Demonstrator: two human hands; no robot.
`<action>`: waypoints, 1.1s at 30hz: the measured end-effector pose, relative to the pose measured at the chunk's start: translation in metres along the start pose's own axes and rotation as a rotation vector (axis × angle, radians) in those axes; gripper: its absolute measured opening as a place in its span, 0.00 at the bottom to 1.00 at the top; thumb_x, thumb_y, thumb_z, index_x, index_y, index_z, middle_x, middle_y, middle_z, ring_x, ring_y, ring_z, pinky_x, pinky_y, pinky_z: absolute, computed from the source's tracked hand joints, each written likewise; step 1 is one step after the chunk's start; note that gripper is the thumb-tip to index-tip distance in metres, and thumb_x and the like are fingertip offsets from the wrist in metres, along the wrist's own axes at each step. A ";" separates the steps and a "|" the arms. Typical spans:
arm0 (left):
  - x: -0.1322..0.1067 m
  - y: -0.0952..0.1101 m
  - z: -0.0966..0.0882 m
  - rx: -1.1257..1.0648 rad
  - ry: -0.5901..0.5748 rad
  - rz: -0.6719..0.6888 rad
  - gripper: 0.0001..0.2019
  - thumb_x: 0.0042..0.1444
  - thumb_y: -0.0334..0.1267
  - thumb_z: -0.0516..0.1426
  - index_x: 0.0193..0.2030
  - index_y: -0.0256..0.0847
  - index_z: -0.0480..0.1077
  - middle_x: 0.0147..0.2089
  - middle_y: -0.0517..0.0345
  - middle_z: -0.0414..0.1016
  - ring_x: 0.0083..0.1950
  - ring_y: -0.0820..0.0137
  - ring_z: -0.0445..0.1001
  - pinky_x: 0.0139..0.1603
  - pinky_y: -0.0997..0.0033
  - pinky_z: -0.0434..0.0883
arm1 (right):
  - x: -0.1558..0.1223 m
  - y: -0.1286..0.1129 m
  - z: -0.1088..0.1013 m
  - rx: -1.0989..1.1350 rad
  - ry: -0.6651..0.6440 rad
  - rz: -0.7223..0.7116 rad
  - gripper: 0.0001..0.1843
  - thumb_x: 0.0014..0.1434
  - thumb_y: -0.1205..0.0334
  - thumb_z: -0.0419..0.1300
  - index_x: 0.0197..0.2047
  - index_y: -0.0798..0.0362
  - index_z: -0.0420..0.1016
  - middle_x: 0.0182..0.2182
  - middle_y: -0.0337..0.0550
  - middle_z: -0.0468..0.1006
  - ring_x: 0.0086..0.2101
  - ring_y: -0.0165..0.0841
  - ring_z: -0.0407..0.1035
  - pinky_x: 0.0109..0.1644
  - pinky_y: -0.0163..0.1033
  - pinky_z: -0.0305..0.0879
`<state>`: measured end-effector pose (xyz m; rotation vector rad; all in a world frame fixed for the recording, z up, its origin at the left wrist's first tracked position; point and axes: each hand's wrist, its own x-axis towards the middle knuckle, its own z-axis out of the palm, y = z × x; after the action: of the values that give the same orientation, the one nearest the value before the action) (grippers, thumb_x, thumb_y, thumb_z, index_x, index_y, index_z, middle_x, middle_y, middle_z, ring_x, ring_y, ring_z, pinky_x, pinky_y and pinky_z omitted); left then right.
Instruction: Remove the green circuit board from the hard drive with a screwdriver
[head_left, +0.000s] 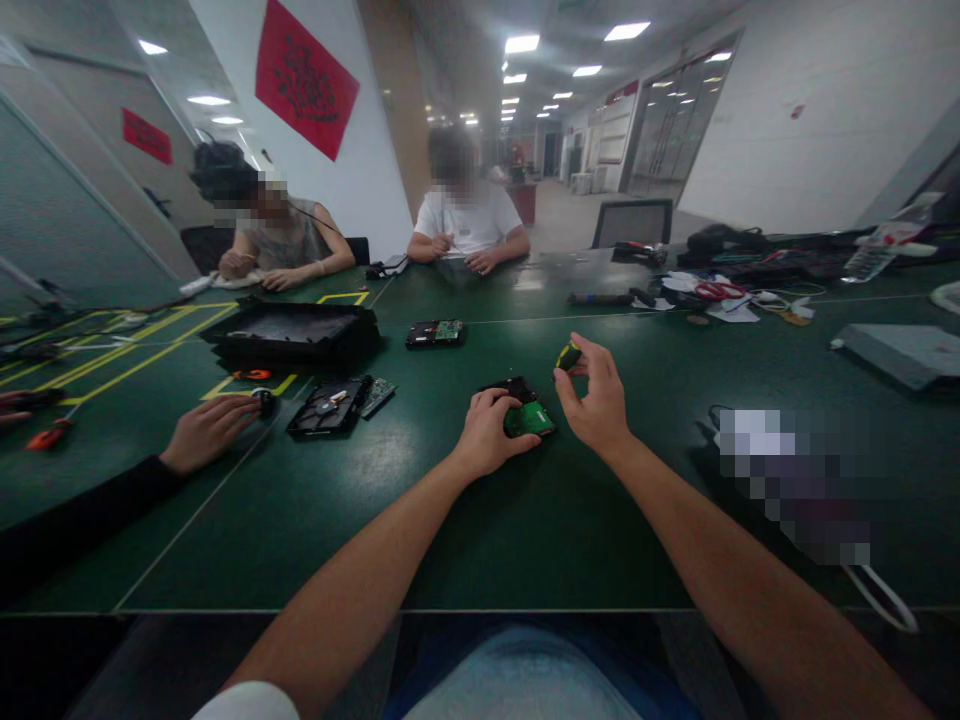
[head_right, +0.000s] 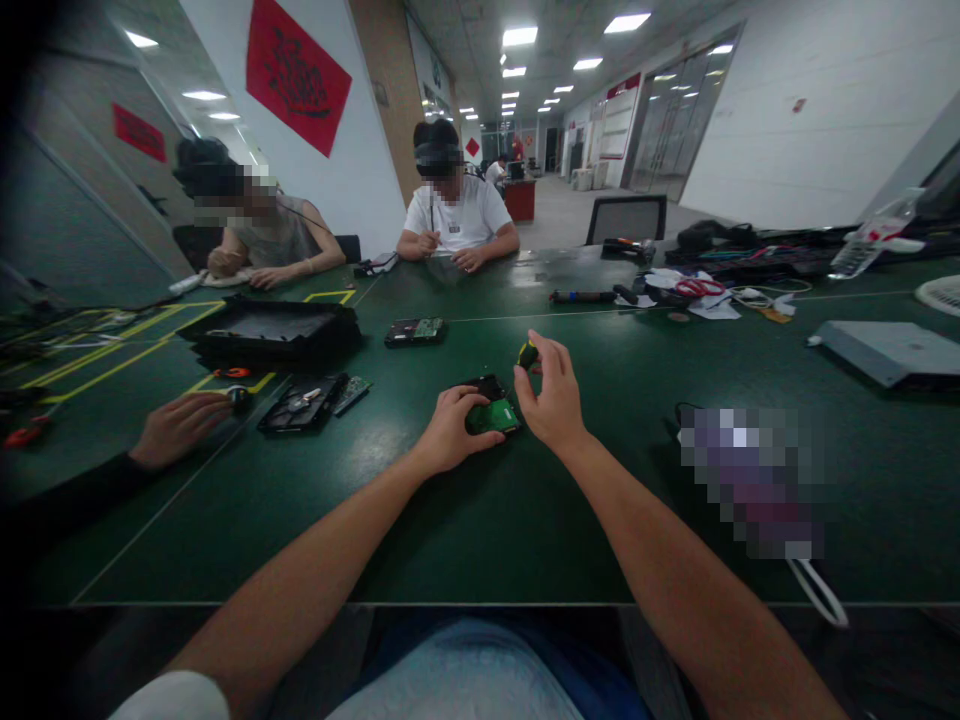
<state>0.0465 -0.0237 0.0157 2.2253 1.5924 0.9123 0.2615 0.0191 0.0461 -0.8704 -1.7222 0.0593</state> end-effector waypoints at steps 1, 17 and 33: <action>0.000 0.000 0.000 0.002 0.000 -0.002 0.29 0.51 0.52 0.73 0.56 0.44 0.76 0.65 0.45 0.70 0.70 0.47 0.64 0.71 0.43 0.66 | 0.000 0.001 0.001 0.007 -0.003 0.000 0.31 0.70 0.60 0.59 0.74 0.43 0.60 0.61 0.53 0.71 0.52 0.44 0.75 0.54 0.57 0.81; -0.002 -0.001 0.001 0.004 -0.003 0.003 0.29 0.52 0.51 0.73 0.57 0.43 0.76 0.65 0.44 0.69 0.70 0.47 0.63 0.71 0.43 0.66 | 0.002 -0.003 -0.001 0.011 0.027 -0.027 0.26 0.71 0.62 0.58 0.70 0.44 0.64 0.61 0.54 0.71 0.50 0.43 0.76 0.53 0.55 0.82; 0.000 -0.004 0.003 0.017 0.006 0.003 0.30 0.51 0.52 0.73 0.58 0.45 0.76 0.66 0.45 0.70 0.70 0.47 0.64 0.71 0.43 0.67 | 0.001 -0.006 -0.001 -0.027 0.075 -0.019 0.25 0.70 0.58 0.60 0.68 0.45 0.65 0.57 0.52 0.76 0.47 0.43 0.77 0.51 0.55 0.81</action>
<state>0.0454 -0.0221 0.0114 2.2385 1.6061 0.9105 0.2592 0.0154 0.0499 -0.8658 -1.6637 -0.0090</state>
